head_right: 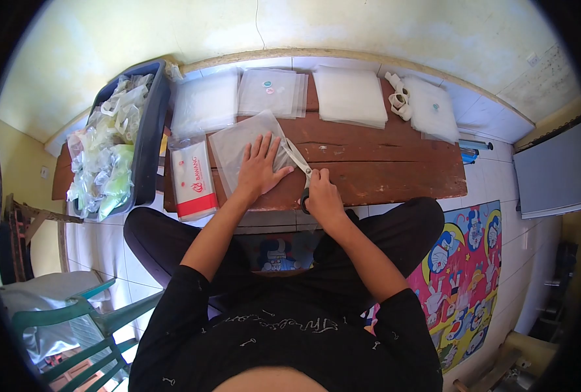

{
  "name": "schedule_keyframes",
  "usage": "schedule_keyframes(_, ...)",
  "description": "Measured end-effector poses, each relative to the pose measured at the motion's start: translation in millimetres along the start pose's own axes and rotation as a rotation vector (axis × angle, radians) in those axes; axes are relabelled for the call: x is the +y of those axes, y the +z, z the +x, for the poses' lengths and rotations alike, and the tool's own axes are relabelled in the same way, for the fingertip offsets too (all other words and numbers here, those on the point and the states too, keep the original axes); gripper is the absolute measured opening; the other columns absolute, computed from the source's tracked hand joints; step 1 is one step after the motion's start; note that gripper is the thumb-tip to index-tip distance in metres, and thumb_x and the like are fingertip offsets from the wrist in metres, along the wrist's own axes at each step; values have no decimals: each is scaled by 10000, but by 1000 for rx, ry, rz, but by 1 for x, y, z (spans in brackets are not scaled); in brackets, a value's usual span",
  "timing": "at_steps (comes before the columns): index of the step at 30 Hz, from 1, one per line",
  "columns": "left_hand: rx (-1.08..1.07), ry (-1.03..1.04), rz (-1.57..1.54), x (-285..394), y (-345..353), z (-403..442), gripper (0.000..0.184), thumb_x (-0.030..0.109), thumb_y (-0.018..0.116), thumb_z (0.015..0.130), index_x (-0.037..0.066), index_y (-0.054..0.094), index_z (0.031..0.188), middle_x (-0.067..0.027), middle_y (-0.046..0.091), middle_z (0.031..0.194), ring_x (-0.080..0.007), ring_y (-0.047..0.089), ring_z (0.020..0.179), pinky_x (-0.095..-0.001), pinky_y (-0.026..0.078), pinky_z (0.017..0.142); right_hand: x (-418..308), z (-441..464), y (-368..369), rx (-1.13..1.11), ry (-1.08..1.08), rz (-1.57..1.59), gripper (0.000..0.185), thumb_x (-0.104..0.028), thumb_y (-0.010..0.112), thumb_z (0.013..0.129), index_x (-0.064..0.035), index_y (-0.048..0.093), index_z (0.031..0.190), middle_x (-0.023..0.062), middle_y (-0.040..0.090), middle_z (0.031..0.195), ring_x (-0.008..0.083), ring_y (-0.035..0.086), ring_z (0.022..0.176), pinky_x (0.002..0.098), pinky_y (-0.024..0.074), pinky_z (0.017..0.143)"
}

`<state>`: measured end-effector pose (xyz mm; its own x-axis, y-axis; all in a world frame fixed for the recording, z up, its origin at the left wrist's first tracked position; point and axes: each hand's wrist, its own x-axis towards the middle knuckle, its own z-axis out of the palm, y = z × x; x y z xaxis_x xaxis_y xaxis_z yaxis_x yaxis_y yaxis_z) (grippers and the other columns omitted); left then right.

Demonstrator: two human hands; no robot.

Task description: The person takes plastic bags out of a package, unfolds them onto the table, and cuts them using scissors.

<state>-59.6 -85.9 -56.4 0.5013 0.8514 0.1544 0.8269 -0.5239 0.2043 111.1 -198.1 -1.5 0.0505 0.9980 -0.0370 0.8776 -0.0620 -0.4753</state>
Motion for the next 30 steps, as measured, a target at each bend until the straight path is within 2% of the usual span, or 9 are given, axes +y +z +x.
schedule_keyframes(5, -5, -6, -9, 0, -1, 0, 897, 723, 419, 856, 141, 258, 1520, -121, 196, 1588, -303, 141, 1474, -489, 104, 1179, 0, 4, 1, -17, 19, 7, 552, -154, 820, 703, 24, 419, 1039, 234, 467, 1059, 487, 623, 852, 508, 539, 725)
schedule_keyframes(13, 2, -30, -21, 0, 1, 1, 945, 725, 405, 861, 55, 249, 1509, -136, 226, 1575, -299, 146, 1472, -484, 95, 1180, -2, 9, 1, -11, 19, 42, 575, -183, 823, 705, 30, 426, 1062, 240, 468, 1072, 499, 613, 864, 529, 526, 745)
schedule_keyframes(23, 14, -29, -14, 1, 0, 1, 951, 735, 390, 859, 56, 251, 1510, -136, 236, 1572, -299, 148, 1472, -480, 91, 1181, -2, 9, 0, -13, 17, 37, 563, -161, 815, 709, 35, 423, 1062, 242, 464, 1066, 500, 611, 853, 511, 535, 726)
schedule_keyframes(30, -6, -48, -8, 1, -1, 1, 950, 731, 393, 857, 59, 248, 1513, -129, 230, 1576, -290, 154, 1471, -470, 76, 1187, -3, 36, 0, -11, -41, -15, 546, -146, 817, 694, 43, 445, 1046, 233, 480, 1067, 464, 631, 855, 493, 545, 739)
